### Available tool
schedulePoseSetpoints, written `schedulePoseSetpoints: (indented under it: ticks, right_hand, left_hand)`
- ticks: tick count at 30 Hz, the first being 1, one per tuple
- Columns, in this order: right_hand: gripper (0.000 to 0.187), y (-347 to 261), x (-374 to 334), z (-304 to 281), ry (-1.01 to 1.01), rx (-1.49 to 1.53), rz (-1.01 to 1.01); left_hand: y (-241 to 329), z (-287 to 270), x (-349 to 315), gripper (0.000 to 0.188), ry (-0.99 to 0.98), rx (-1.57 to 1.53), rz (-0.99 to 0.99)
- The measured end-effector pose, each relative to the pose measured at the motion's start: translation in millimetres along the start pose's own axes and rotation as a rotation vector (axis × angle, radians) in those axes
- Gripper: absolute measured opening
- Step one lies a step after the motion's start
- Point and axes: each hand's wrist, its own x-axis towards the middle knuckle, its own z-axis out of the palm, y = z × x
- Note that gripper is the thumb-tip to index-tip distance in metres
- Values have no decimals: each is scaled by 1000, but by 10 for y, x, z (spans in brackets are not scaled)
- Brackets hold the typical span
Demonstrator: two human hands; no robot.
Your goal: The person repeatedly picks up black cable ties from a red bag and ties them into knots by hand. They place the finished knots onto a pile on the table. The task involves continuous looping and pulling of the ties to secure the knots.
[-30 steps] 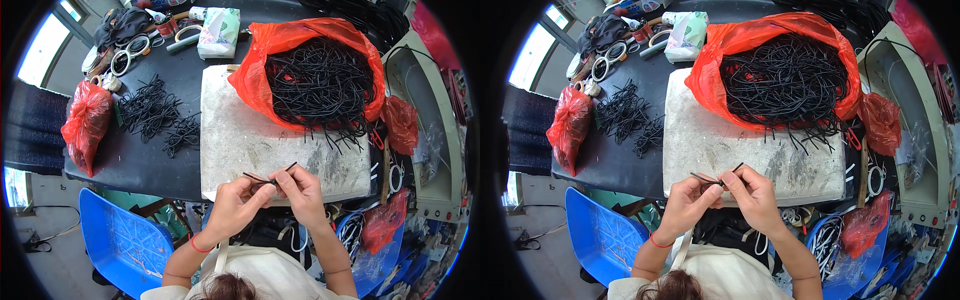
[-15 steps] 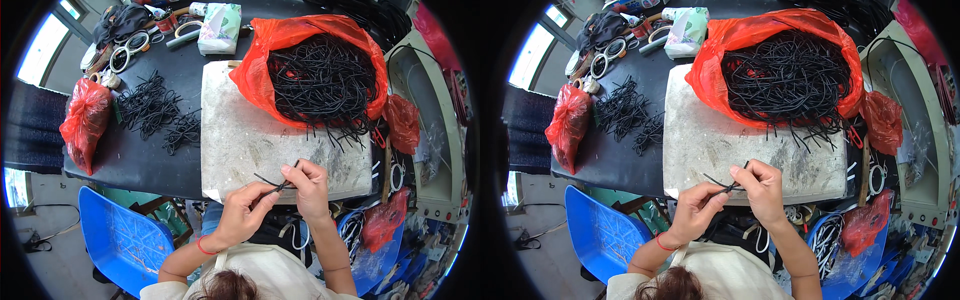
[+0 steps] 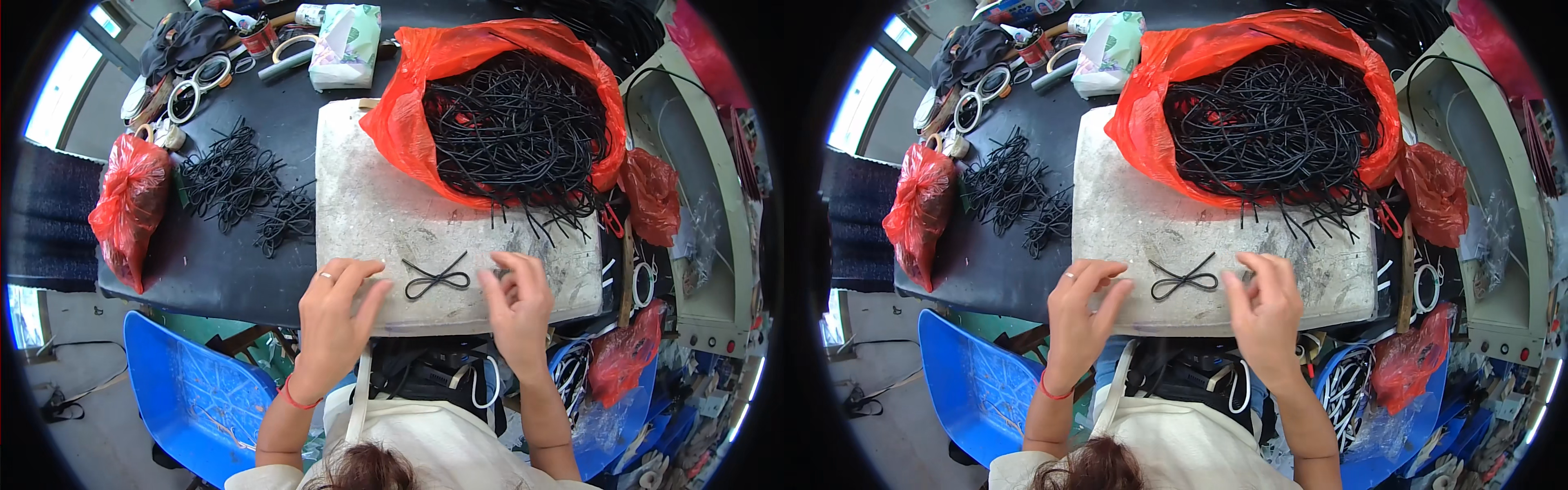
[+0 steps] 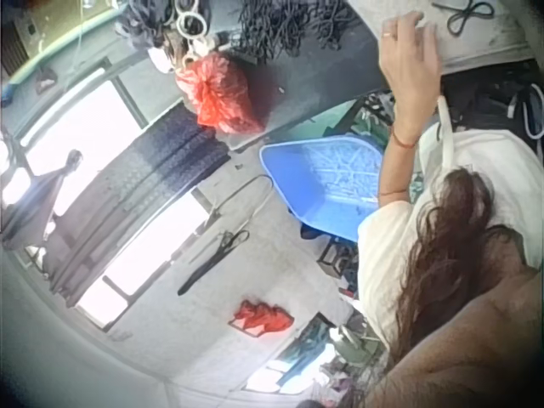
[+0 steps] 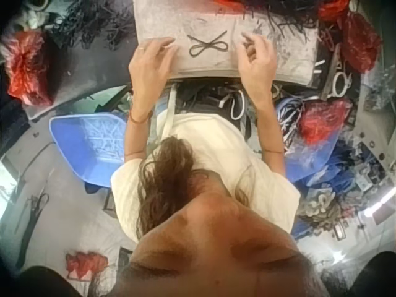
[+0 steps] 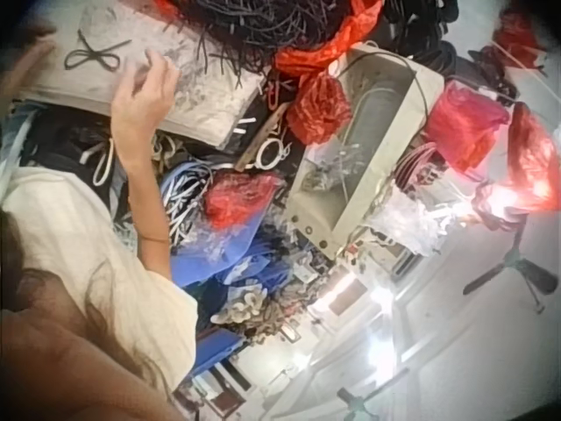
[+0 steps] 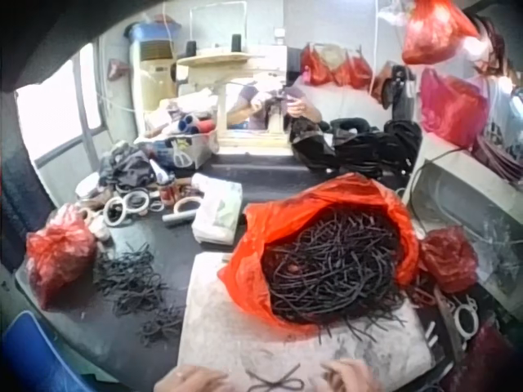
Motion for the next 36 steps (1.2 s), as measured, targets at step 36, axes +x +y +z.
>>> schedulePoseSetpoints:
  ticks: [36]
  right_hand:
    - [10, 178, -10, 16, -201, 76, -253]
  left_hand:
    - [99, 231, -67, 20, 16, -13, 151]
